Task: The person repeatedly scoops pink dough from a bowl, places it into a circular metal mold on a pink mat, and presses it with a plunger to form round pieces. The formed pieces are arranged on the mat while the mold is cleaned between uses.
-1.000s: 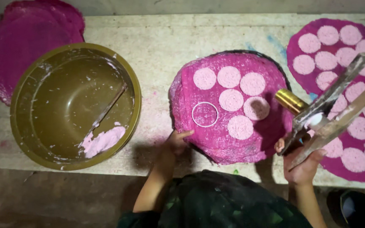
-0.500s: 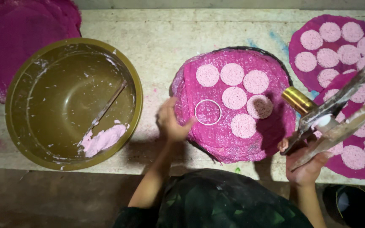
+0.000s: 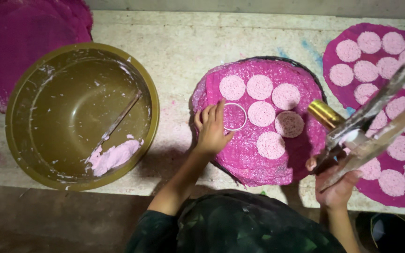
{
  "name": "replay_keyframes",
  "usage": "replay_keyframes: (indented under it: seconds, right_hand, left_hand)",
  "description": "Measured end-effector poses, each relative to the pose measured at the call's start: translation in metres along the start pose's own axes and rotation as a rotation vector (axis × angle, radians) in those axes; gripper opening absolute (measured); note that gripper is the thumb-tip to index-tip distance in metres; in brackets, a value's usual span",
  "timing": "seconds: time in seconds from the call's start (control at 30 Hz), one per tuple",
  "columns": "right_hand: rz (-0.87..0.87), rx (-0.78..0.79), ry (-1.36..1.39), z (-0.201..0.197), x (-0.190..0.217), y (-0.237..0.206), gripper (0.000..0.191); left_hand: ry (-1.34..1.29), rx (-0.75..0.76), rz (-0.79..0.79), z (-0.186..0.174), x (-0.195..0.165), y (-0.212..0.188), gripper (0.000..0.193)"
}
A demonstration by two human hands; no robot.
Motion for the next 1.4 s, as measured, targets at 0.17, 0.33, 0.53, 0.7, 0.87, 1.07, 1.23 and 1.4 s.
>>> replay_keyframes:
  seconds: [0.17, 0.33, 0.53, 0.7, 0.87, 1.07, 1.23, 1.4]
  right_hand:
    - [0.066, 0.152, -0.243, -0.002, -0.003, 0.023, 0.093]
    - [0.543, 0.407, -0.723, 0.008, -0.014, 0.076, 0.091]
    - [1.112, 0.654, -0.934, 0.088, 0.002, 0.158, 0.078]
    - [0.836, 0.675, -1.459, 0.155, 0.011, 0.184, 0.081]
    - [0.646, 0.739, -1.392, 0.182, -0.006, 0.175, 0.075]
    - [0.753, 0.698, -1.497, 0.178, -0.001, 0.176, 0.073]
    - [0.535, 0.669, -1.641, 0.172, 0.008, 0.183, 0.071]
    - [0.332, 0.639, -1.569, 0.169, -0.006, 0.183, 0.061]
  left_hand:
    - [-0.032, -0.029, 0.012, -0.011, 0.0, 0.014, 0.111]
    - [-1.456, 0.151, 0.04, -0.026, 0.007, 0.061, 0.098]
    - [-2.46, -0.012, 0.143, -0.03, 0.006, 0.1, 0.056]
    - [-2.537, -0.24, -0.004, -0.032, 0.027, 0.109, 0.046]
    - [-2.491, -0.321, 0.041, -0.03, 0.055, 0.108, 0.048]
    - [-2.56, -0.376, -0.264, -0.005, 0.046, 0.1, 0.044]
    - [-2.597, -0.354, -0.205, 0.002, 0.032, 0.12, 0.041]
    - [-2.475, -0.353, -0.167, -0.017, 0.04, 0.135, 0.045]
Point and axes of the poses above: each hand's wrist, its own y-axis towards the middle knuckle, its own z-axis out of the palm, x = y × z, the point moved 1 cm from there along y, towards the middle knuckle, and after that the axes turned 9 degrees about y, right-handed, at the moved point
